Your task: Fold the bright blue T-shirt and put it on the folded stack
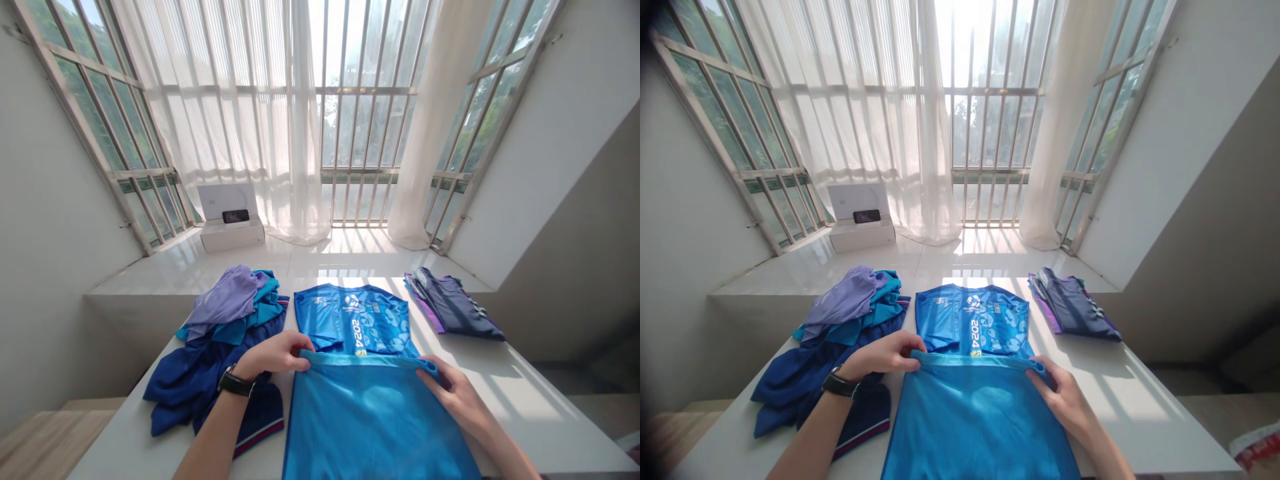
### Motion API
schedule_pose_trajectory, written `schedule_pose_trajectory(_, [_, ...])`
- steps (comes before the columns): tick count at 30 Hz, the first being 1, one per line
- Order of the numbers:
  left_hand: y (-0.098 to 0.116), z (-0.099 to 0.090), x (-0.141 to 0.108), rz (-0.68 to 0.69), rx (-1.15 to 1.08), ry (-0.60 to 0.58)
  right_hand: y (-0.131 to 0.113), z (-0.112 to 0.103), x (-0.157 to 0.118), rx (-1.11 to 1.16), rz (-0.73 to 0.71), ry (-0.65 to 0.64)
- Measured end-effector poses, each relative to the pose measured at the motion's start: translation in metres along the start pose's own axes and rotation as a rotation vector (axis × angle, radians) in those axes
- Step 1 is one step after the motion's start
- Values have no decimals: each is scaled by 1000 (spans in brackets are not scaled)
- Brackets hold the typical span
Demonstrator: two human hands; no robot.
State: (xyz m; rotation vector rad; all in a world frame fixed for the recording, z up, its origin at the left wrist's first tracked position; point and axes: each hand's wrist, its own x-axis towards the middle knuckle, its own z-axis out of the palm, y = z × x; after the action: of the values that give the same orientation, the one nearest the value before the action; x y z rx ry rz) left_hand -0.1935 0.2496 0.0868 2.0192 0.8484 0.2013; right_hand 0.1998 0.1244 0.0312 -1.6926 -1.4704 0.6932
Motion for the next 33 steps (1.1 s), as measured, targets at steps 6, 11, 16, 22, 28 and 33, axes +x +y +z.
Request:
schedule_pose_trajectory(6, [-9, 10, 7, -59, 179, 159, -7, 10, 1, -100, -13, 129])
schedule_pose_trajectory(11, [-8, 13, 9, -52, 184, 190, -3, 14, 0, -115, 10, 238])
schedule_pose_trajectory(16, [-8, 14, 10, -63, 207, 238, 3, 16, 4, -118, 20, 290])
schedule_pose_trajectory(22, [-10, 15, 11, -66, 209, 258, 4, 19, 7, -62, 28, 311])
schedule_pose_trajectory(28, [-14, 13, 11, -58, 187, 279, 4, 18, 8, -100, 26, 307])
schedule_pose_trajectory(33, [-17, 10, 11, -100, 174, 281, 6, 17, 8, -130, 39, 306])
